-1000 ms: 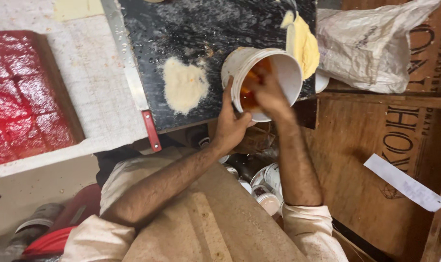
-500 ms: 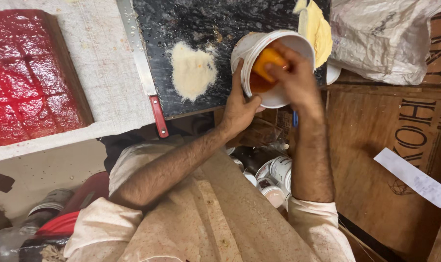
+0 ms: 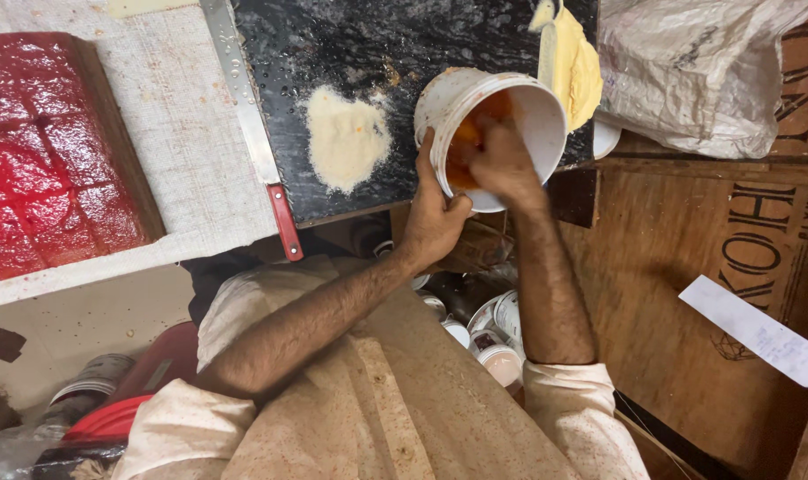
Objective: The person repeatedly dips a sponge into a bucket of orange liquid and applies it to red rectangular pieces on a metal tray. The person handles the pieces one at a time, coating them with the liquid and placing them back on the tray.
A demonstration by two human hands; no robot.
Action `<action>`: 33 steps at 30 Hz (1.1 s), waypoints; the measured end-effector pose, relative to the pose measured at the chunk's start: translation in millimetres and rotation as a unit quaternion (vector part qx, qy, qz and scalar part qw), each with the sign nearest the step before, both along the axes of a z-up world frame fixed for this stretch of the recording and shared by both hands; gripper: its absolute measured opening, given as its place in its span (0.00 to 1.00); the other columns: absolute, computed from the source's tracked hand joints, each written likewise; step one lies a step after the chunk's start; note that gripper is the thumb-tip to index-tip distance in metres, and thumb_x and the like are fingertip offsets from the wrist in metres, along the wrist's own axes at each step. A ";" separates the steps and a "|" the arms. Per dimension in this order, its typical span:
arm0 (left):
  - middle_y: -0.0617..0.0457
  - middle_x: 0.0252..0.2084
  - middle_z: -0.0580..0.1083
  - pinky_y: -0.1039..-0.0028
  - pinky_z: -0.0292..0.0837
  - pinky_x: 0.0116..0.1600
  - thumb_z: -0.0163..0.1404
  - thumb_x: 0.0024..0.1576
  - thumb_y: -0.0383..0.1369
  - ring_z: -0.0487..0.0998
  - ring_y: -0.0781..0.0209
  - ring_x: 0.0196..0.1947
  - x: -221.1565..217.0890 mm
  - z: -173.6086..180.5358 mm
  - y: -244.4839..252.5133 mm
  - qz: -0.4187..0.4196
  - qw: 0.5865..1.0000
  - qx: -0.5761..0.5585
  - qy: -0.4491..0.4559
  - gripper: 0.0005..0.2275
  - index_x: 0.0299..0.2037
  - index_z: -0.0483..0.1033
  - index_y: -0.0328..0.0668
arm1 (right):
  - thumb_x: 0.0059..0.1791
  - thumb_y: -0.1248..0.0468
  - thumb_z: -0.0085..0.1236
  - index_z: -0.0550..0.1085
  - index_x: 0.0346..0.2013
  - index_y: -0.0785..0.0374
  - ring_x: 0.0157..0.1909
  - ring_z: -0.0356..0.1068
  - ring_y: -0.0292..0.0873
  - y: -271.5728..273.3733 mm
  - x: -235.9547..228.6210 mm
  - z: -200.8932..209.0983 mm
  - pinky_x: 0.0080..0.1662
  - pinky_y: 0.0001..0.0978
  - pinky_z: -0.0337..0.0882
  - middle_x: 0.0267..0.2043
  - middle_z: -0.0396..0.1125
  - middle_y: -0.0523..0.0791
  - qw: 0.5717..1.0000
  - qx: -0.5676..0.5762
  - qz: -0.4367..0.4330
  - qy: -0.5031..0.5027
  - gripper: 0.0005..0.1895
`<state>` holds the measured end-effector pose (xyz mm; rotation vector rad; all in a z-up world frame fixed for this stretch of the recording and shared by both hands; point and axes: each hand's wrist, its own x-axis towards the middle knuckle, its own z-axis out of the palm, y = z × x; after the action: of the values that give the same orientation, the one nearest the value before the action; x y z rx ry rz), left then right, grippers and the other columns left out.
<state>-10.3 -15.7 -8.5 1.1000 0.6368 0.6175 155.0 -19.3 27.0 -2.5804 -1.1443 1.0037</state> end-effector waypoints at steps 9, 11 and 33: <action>0.35 0.72 0.58 0.67 0.77 0.60 0.45 0.58 0.17 0.71 0.47 0.66 18.3 3.5 13.6 -0.008 0.999 -0.041 -0.005 0.43 0.78 0.26 0.47 | 0.60 0.55 0.54 0.62 0.71 0.68 0.64 0.68 0.56 -29.8 15.2 47.5 0.60 0.50 0.69 0.67 0.65 0.53 0.702 0.363 -0.210 0.576 0.29; 0.35 0.73 0.50 0.66 0.81 0.50 0.44 0.56 0.18 0.68 0.46 0.65 22.9 2.0 16.8 -0.029 0.991 -0.128 -0.006 0.43 0.75 0.24 0.50 | 0.59 0.51 0.53 0.60 0.73 0.66 0.67 0.66 0.56 -32.5 11.1 42.7 0.64 0.52 0.67 0.69 0.63 0.53 0.665 0.386 -0.201 0.606 0.33; 0.48 0.51 0.76 0.75 0.78 0.47 0.49 0.64 0.36 0.79 0.64 0.46 -70.4 -2.0 44.3 -0.057 0.984 -0.147 0.078 0.21 0.65 0.65 0.36 | 0.55 0.43 0.55 0.62 0.75 0.60 0.69 0.66 0.54 -22.8 28.6 29.8 0.70 0.50 0.66 0.72 0.63 0.52 0.618 0.412 -0.210 0.635 0.39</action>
<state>-80.7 28.6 -10.5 0.9051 0.7679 0.3269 183.6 -42.1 56.8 -0.8184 -0.3242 1.2861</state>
